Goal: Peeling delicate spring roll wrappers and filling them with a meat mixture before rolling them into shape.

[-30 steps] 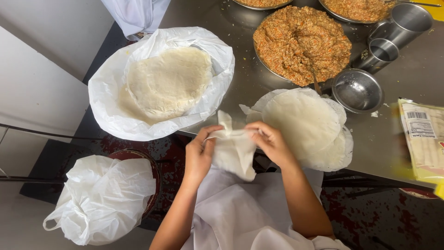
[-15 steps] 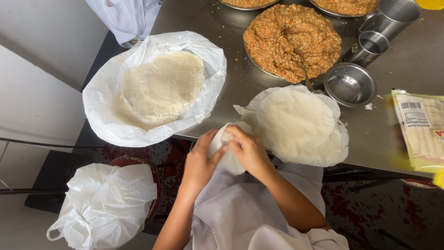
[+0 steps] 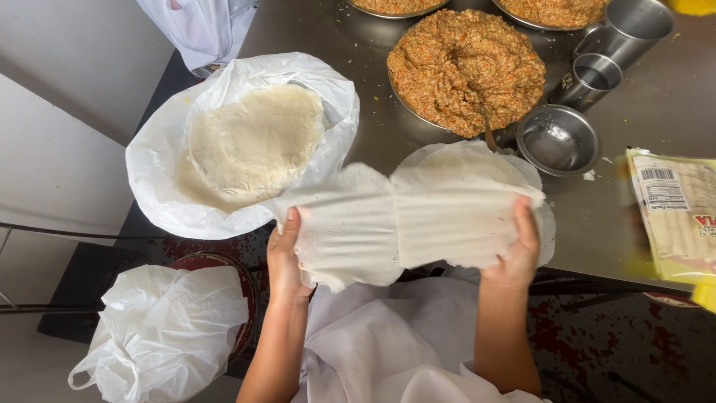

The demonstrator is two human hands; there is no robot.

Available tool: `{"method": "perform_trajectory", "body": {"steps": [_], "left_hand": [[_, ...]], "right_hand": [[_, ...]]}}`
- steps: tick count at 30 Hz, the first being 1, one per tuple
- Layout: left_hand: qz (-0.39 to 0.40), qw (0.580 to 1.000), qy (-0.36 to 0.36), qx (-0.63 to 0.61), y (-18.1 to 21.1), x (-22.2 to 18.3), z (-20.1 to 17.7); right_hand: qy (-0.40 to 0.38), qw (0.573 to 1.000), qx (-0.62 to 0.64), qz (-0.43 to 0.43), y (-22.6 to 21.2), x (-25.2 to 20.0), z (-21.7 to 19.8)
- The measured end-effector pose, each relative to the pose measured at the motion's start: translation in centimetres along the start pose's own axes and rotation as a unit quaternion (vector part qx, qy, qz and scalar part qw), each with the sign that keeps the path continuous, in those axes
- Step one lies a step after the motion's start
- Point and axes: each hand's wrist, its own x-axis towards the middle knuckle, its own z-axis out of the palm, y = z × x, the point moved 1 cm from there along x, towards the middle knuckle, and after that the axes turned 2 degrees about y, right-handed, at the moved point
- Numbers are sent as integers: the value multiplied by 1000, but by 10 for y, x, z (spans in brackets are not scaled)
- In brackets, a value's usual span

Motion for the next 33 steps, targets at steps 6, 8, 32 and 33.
{"method": "perform_trajectory", "body": {"steps": [6, 8, 32, 33], "left_hand": [[10, 995, 30, -96, 5, 29, -21], [-23, 999, 34, -30, -3, 30, 2], [257, 613, -376, 646, -165, 8, 137], [242, 633, -418, 605, -163, 5, 139]], "right_hand": [[-239, 958, 150, -56, -61, 82, -167], [-199, 964, 129, -122, -72, 70, -165], [94, 893, -187, -398, -141, 33, -215], [128, 916, -87, -371, -142, 29, -207]]}}
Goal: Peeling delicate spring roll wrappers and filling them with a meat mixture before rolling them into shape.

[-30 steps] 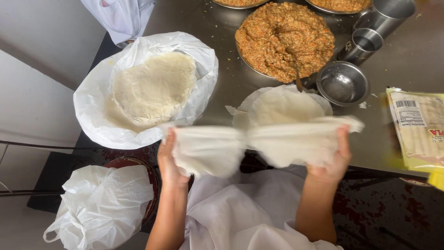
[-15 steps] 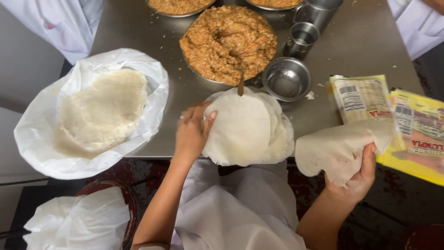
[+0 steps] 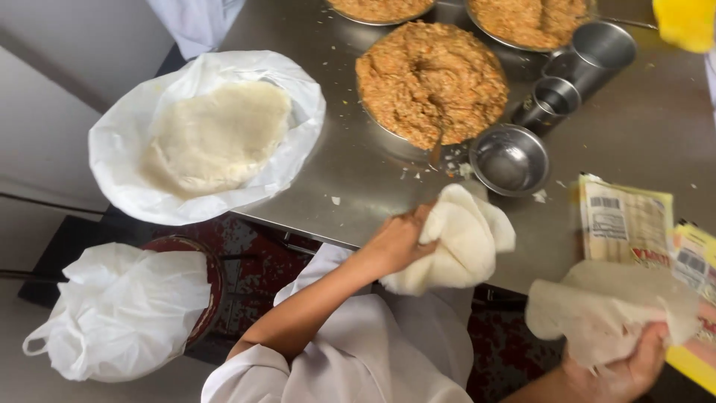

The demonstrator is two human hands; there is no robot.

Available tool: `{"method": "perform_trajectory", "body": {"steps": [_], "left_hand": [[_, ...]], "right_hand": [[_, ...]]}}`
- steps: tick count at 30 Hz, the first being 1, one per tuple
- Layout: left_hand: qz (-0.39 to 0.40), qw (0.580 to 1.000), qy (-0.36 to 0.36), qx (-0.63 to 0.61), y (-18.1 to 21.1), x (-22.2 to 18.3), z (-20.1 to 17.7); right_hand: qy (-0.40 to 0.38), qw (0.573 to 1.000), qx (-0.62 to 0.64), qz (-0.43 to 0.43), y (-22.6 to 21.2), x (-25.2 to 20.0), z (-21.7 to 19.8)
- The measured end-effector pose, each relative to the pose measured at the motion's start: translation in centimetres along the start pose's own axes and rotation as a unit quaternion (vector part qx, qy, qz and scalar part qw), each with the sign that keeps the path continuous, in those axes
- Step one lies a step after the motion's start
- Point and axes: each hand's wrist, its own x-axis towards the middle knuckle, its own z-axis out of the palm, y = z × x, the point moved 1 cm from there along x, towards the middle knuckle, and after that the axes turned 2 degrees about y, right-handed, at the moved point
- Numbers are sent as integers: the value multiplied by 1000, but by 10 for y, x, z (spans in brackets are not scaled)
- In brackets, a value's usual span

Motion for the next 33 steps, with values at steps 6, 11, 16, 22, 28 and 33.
{"method": "perform_trajectory", "body": {"steps": [6, 11, 16, 22, 28, 33], "left_hand": [[-141, 984, 72, -86, -7, -64, -100], [-282, 928, 238, 47, -92, -92, -218], [-63, 840, 431, 323, -77, -121, -195], [-8, 904, -15, -426, -38, -106, -59], [-108, 713, 82, -687, -46, -84, -75], [231, 943, 228, -75, -32, -85, -147]], "right_hand": [[-265, 713, -283, -584, -6, 1, -12], [-259, 714, -298, -578, 19, 2, -26], [-297, 719, -356, -517, 55, -16, -17], [-198, 937, -130, 258, 38, -101, 84], [-459, 869, -156, 95, 53, -77, 134], [-598, 754, -219, -164, 16, -68, 171]]}}
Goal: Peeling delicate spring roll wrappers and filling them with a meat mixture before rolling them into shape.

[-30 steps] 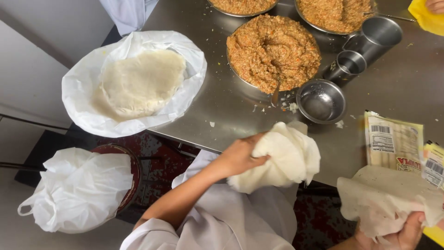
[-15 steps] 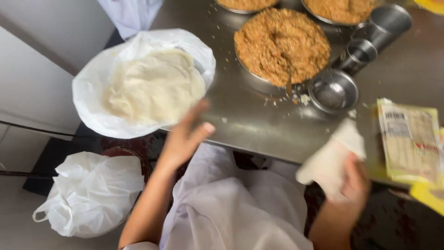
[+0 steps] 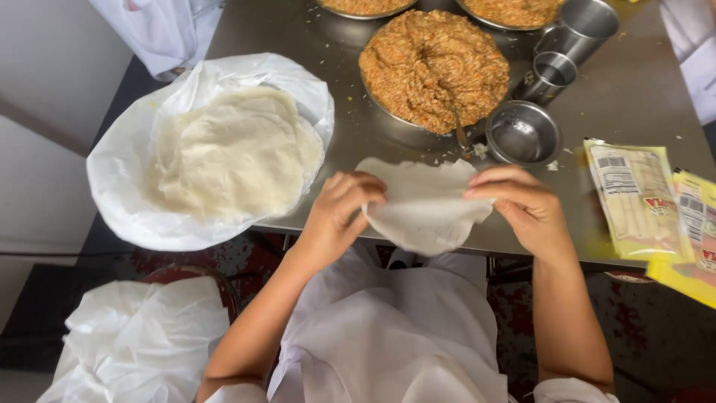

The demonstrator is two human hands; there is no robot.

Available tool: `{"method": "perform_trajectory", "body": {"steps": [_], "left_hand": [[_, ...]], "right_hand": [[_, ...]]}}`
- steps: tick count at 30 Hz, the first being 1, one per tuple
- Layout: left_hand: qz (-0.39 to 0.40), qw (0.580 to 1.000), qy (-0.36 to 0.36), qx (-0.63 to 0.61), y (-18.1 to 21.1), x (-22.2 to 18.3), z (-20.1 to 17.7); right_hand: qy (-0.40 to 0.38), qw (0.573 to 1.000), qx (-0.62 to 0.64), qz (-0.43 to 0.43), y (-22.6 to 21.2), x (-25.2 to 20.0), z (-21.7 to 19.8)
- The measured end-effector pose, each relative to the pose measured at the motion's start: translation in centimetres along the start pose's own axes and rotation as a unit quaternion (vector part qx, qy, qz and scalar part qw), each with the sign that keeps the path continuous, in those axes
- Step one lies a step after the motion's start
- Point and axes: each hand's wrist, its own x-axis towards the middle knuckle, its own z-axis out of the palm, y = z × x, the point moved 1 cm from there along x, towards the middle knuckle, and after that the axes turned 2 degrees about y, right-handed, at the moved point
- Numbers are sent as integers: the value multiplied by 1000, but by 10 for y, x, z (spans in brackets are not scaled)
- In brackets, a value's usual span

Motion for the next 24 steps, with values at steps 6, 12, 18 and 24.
{"method": "perform_trajectory", "body": {"steps": [6, 12, 18, 24], "left_hand": [[34, 985, -125, 113, -30, -38, 15], [105, 985, -103, 91, -45, -51, 13], [129, 981, -111, 95, -64, -62, 16], [117, 982, -116, 93, -69, -65, 16]], "right_hand": [[-87, 923, -370, 53, 53, 10, -29], [-93, 823, -556, 70, 116, 17, -28], [-207, 897, -375, -113, 72, 10, 72], [-346, 880, -312, 94, 69, 36, 78]]}}
